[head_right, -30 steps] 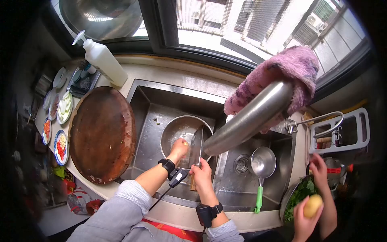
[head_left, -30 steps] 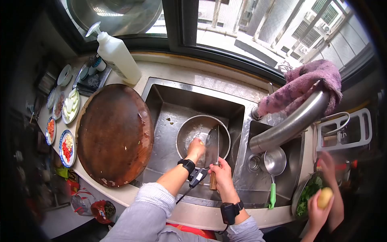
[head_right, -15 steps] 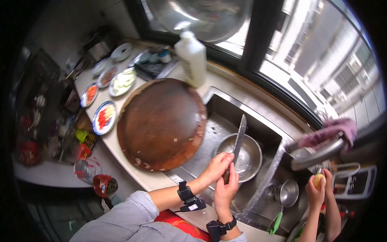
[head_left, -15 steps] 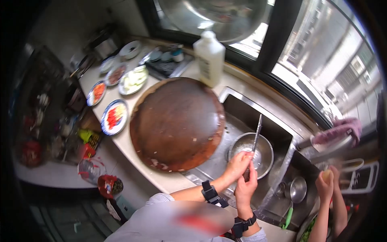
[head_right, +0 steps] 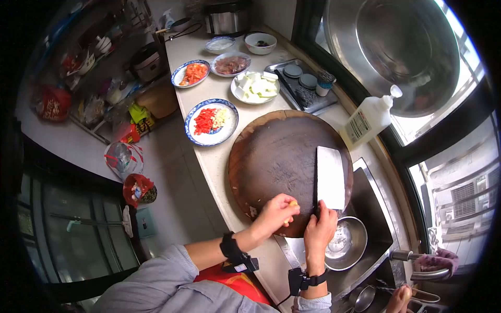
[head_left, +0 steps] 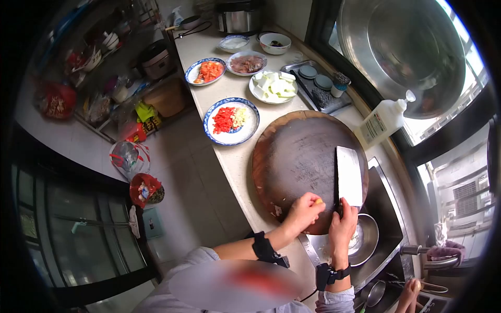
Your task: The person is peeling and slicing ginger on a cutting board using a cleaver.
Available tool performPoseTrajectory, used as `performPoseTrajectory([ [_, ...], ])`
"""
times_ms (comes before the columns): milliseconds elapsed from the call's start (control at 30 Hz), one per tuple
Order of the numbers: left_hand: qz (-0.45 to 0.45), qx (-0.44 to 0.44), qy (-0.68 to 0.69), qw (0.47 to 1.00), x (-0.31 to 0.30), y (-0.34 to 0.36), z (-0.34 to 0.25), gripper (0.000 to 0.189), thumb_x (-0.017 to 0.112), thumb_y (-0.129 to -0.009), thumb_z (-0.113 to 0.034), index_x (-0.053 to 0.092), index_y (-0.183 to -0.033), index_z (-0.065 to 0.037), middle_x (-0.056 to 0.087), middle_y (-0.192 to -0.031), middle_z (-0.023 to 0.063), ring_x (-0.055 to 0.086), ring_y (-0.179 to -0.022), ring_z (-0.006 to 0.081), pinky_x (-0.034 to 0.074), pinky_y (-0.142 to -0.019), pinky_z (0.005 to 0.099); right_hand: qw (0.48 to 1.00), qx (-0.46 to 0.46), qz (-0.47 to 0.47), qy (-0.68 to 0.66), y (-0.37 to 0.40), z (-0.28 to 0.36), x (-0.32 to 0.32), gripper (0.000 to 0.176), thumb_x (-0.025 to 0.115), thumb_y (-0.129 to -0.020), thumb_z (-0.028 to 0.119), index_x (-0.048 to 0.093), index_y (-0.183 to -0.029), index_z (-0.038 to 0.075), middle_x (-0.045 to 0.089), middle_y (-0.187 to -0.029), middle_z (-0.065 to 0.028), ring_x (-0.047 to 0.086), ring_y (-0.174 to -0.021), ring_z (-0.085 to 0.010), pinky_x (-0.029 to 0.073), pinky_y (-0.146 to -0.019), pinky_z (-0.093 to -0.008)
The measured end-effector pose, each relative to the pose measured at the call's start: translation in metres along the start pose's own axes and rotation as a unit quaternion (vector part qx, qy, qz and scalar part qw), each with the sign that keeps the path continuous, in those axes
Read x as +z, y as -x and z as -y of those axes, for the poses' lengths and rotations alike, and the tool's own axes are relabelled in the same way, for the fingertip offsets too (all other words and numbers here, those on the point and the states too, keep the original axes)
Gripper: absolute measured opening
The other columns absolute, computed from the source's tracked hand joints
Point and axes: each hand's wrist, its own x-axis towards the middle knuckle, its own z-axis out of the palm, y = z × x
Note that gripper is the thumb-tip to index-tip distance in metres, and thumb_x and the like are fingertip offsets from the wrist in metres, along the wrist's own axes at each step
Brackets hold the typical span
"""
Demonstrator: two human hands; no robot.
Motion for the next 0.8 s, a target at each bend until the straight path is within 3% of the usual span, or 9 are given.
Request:
performPoseTrajectory([
  [33, 0.033, -0.072, 0.106, 0.991, -0.009, 0.000, -0.002, 0.024, 0.057, -0.082, -0.016, 0.051, -0.099, -0.001, 0.060, -0.081, 0.0068, 0.053, -0.058, 0.0078, 0.043, -0.049, 0.0198, 1.000, -0.007, 0.008, 0.019, -0.003, 0.000, 0.001, 0.043, 0.057, -0.066, -0.002, 0.054, -0.109, 0.004, 0.053, -0.089, -0.0143, 0.051, -0.086, -0.0309, 0.040, -0.076, -0.0396],
  [300, 0.052, -0.103, 0.210, 0.971, -0.060, 0.016, -0.015, 0.020, 0.049, -0.088, -0.021, 0.054, -0.096, -0.003, 0.059, -0.080, 0.0067, 0.049, -0.051, 0.0060, 0.038, -0.041, 0.0156, 0.976, -0.091, 0.001, 0.197, -0.001, 0.031, -0.013, 0.032, 0.061, -0.070, 0.015, 0.059, -0.101, 0.008, 0.053, -0.089, -0.0105, 0.050, -0.088, -0.0272, 0.037, -0.076, -0.0390],
  [367, 0.038, -0.095, 0.219, 0.970, -0.057, 0.020, -0.015, 0.021, 0.048, -0.088, -0.022, 0.055, -0.096, -0.003, 0.058, -0.078, 0.0058, 0.049, -0.051, 0.0067, 0.037, -0.040, 0.0161, 0.983, -0.136, -0.049, 0.115, 0.002, 0.034, -0.011, 0.028, 0.062, -0.070, 0.012, 0.060, -0.098, 0.007, 0.055, -0.091, -0.0104, 0.051, -0.086, -0.0269, 0.039, -0.075, -0.0384],
  [433, 0.022, -0.103, 0.224, 0.969, -0.057, 0.027, -0.012, 0.023, 0.046, -0.089, -0.023, 0.055, -0.097, -0.003, 0.055, -0.075, 0.0039, 0.049, -0.051, 0.0082, 0.036, -0.039, 0.0172, 0.986, -0.140, -0.011, -0.088, 0.009, 0.046, -0.012, 0.027, 0.062, -0.070, 0.008, 0.060, -0.097, 0.005, 0.056, -0.095, -0.0110, 0.053, -0.085, -0.0269, 0.042, -0.074, -0.0364],
  [500, 0.018, -0.101, 0.200, 0.974, -0.048, 0.037, -0.017, 0.023, 0.046, -0.090, -0.024, 0.054, -0.096, -0.003, 0.054, -0.074, 0.0034, 0.049, -0.051, 0.0087, 0.036, -0.039, 0.0174, 0.939, -0.050, 0.097, -0.327, 0.017, 0.053, -0.008, 0.031, 0.062, -0.073, 0.004, 0.058, -0.104, 0.002, 0.056, -0.095, -0.0095, 0.054, -0.084, -0.0163, 0.045, -0.066, -0.0249],
  [567, 0.018, -0.091, 0.189, 0.978, -0.033, 0.040, -0.016, 0.024, 0.045, -0.090, -0.025, 0.054, -0.095, -0.004, 0.053, -0.073, 0.0028, 0.048, -0.051, 0.0091, 0.035, -0.039, 0.0175, 0.896, -0.035, 0.125, -0.426, 0.023, 0.055, -0.006, 0.033, 0.061, -0.074, 0.002, 0.057, -0.107, 0.002, 0.055, -0.095, -0.0073, 0.052, -0.080, -0.0119, 0.045, -0.064, -0.0219],
  [633, 0.007, -0.075, 0.158, 0.984, -0.025, 0.042, -0.013, 0.024, 0.044, -0.091, -0.027, 0.053, -0.093, -0.004, 0.053, -0.072, 0.0036, 0.048, -0.050, 0.0093, 0.035, -0.039, 0.0179, 0.874, -0.031, 0.135, -0.466, 0.024, 0.049, -0.008, 0.034, 0.060, -0.075, -0.001, 0.056, -0.109, 0.002, 0.055, -0.096, -0.0067, 0.052, -0.076, -0.0114, 0.045, -0.066, -0.0213],
  [700, 0.022, -0.088, 0.169, 0.981, -0.024, 0.046, -0.013, 0.025, 0.044, -0.091, -0.027, 0.053, -0.093, -0.004, 0.054, -0.073, 0.0045, 0.049, -0.051, 0.0096, 0.037, -0.039, 0.0181, 0.897, -0.078, 0.175, -0.398, 0.024, 0.040, -0.010, 0.034, 0.059, -0.076, -0.003, 0.055, -0.109, 0.001, 0.055, -0.096, -0.0068, 0.054, -0.071, -0.0109, 0.046, -0.065, -0.0210],
  [800, 0.079, -0.111, 0.195, 0.971, -0.024, 0.042, -0.018, 0.025, 0.043, -0.091, -0.027, 0.053, -0.094, -0.004, 0.056, -0.076, 0.0052, 0.054, -0.058, 0.0107, 0.043, -0.044, 0.0186, 0.855, 0.002, 0.163, -0.492, 0.026, 0.037, -0.013, 0.028, 0.058, -0.076, -0.004, 0.056, -0.105, -0.002, 0.054, -0.095, -0.0076, 0.060, -0.074, -0.0128, 0.049, -0.064, -0.0215],
])
